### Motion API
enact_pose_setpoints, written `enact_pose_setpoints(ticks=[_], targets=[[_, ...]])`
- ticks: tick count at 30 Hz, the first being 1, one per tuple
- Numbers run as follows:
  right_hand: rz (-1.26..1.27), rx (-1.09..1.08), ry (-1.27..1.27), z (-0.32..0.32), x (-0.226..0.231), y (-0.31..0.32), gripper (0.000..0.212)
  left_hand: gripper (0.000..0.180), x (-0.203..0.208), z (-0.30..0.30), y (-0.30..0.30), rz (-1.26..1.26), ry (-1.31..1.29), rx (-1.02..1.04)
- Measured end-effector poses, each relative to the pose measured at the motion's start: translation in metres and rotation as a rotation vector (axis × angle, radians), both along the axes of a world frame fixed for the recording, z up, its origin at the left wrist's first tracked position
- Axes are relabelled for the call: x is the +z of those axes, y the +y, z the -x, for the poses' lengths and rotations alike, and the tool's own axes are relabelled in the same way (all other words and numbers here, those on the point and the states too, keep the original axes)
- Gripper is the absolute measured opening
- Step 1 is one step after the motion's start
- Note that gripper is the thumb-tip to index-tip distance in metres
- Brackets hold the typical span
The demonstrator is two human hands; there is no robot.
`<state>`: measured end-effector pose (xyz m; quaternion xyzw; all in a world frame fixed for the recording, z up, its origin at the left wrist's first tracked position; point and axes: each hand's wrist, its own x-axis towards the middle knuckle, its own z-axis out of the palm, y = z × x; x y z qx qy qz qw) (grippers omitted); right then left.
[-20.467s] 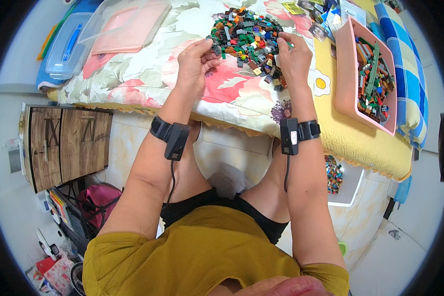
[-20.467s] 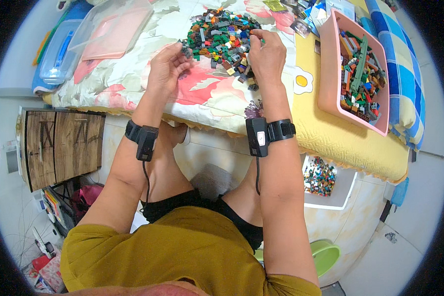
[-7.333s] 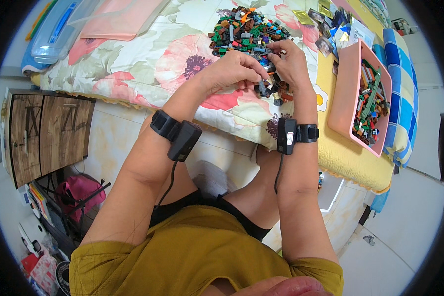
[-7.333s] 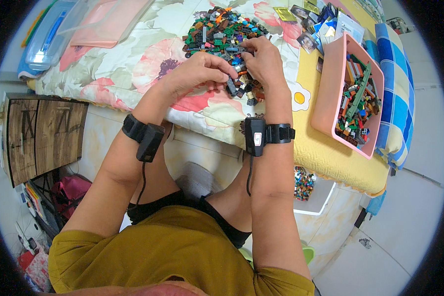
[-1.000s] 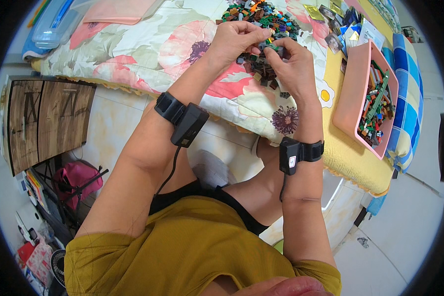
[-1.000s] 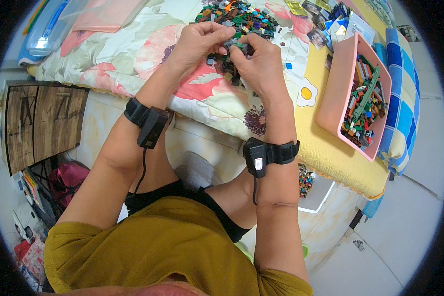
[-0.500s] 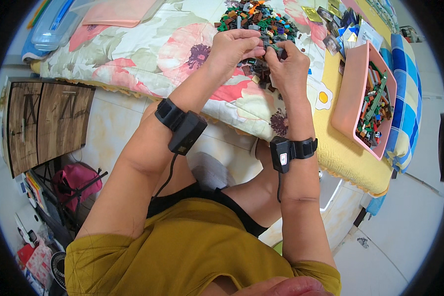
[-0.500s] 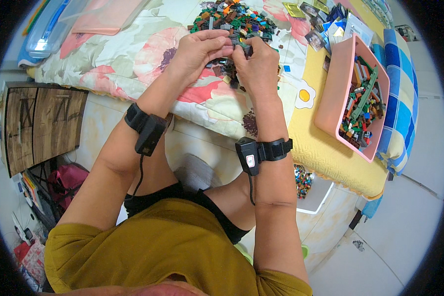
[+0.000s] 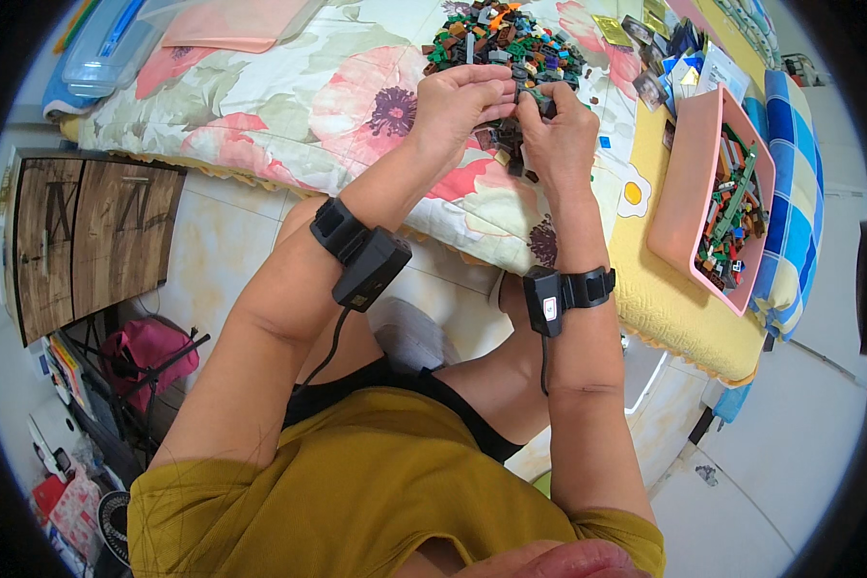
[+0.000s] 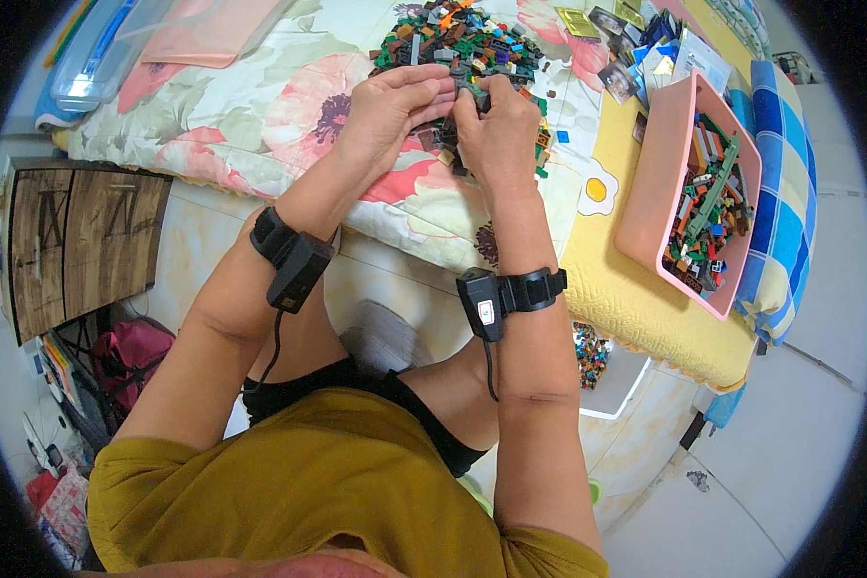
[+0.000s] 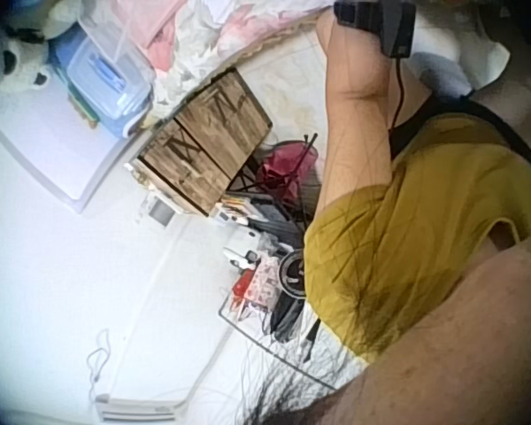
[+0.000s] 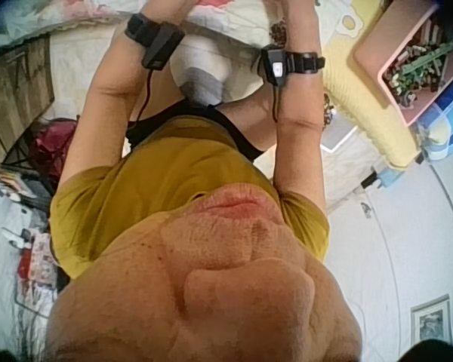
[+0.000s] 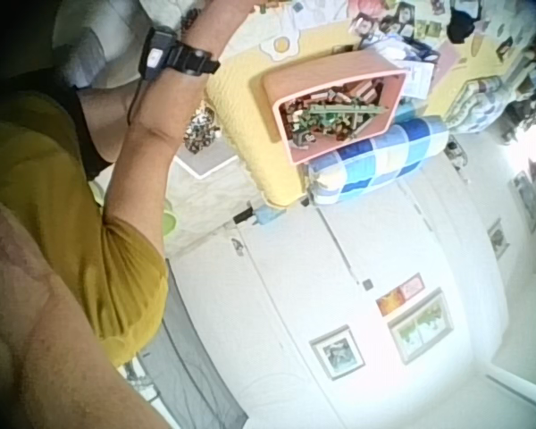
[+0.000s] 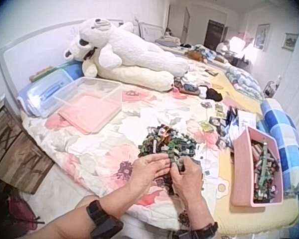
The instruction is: The person sits on the floor under a bed and assembles small plastic bricks by hand. They pick individual bricks from a pile on the bed, connect them into small structures, and place the assembled pieces into a pink container.
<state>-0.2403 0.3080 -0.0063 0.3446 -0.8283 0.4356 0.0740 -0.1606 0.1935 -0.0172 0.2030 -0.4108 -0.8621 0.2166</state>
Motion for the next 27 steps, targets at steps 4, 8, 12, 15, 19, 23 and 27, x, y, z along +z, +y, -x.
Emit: enact_pose_setpoints(ticks=[4,8,12,15,19,23,27], targets=[[0.035,0.021,0.143,-0.0004,-0.0030,-0.0031,0.016,0.022,0.0012,0.0000,0.0017,0.022,-0.013,0.017],[0.048,-0.012,0.093,-0.0021,-0.0045,-0.0021,0.015,0.023,0.0045,-0.0001,0.0056,0.024,-0.012,0.008],[0.048,-0.001,0.079,-0.0013,-0.0015,-0.0004,0.013,0.026,0.0067,0.0002,0.0049,0.094,-0.021,-0.046],[0.039,0.001,0.101,-0.0012,0.0009,-0.0005,0.012,0.026,0.0071,0.0012,0.0038,0.132,-0.027,-0.056],[0.038,0.001,0.059,-0.0010,0.0023,0.0011,0.013,0.025,0.0063,0.0019,0.0019,0.207,-0.008,-0.066],[0.032,-0.011,0.043,-0.0009,0.0009,0.0021,0.013,0.025,0.0044,0.0020,0.0015,0.225,-0.005,-0.086],[0.025,-0.040,0.023,-0.0015,0.0004,0.0002,0.014,0.028,0.0045,0.0016,-0.0010,0.195,0.021,-0.097]])
